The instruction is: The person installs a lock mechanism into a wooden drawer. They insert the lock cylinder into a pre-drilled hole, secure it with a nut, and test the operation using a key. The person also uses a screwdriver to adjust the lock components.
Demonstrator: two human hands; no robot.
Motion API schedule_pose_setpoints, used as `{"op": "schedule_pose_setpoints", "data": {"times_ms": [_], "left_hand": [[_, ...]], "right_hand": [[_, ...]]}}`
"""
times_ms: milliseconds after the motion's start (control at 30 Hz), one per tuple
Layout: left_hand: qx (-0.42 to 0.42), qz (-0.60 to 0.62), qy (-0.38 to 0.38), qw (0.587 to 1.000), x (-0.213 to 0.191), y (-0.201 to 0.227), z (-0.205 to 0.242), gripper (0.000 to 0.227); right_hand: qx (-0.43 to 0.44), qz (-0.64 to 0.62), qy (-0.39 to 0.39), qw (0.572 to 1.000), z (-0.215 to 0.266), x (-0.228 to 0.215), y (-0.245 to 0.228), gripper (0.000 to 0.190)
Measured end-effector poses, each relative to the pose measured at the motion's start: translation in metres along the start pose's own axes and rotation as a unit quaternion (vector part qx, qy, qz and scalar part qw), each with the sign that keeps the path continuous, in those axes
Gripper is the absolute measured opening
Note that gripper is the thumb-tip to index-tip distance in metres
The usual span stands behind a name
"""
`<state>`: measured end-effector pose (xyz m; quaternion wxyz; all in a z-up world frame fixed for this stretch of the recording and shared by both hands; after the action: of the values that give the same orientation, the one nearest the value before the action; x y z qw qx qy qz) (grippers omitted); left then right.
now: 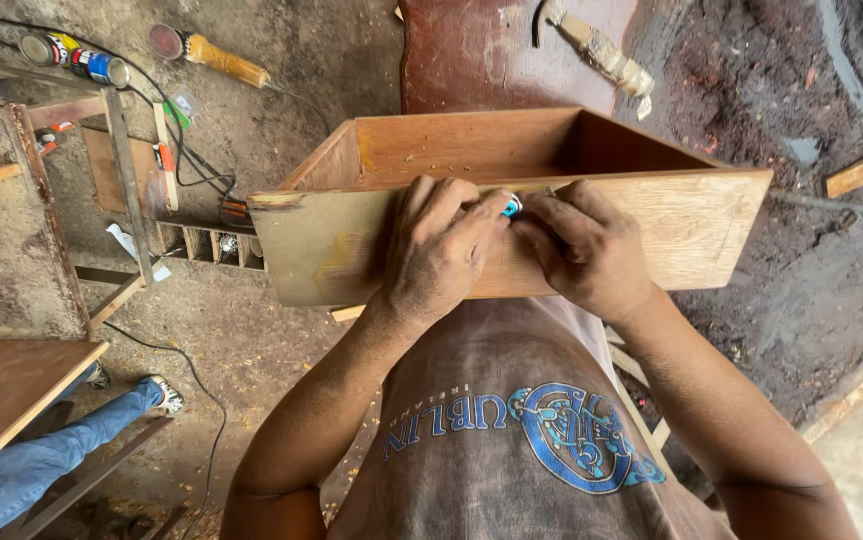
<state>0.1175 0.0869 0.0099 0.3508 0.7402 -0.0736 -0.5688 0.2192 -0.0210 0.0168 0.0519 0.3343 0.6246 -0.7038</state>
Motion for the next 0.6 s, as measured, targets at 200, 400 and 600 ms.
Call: {"op": "schedule_pose_setpoints", "data": {"times_ms": [200,400,600], "left_hand": [[-0.011,-0.016,0.037,0.999,-0.001,0.007,0.006,0.025],[-0.034,-0.034,0.054,0.997,0.004,0.009,0.01,0.023],[-0.059,-0.058,0.087,0.993,0.009,0.011,0.015,0.012]], "right_hand": [[-0.007,0.026,-0.027,0.999,-0.002,0.006,0.006,0.027],[-0.037,0.014,-0.055,0.998,-0.01,0.007,-0.002,0.032],[-0.041,0.016,-0.097,0.994,-0.014,0.009,0.004,0.042]]}}
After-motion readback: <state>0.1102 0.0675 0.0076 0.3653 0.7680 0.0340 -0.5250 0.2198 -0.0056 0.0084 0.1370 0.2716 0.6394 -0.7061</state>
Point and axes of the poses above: each hand's wrist, its own z-axis away from the middle knuckle, its own x-axis out of the palm, y = z × x, the point moved 9 cm from there along -z, towards the middle knuckle, and after that the axes turned 15 degrees about -z, right-handed, at the moved point
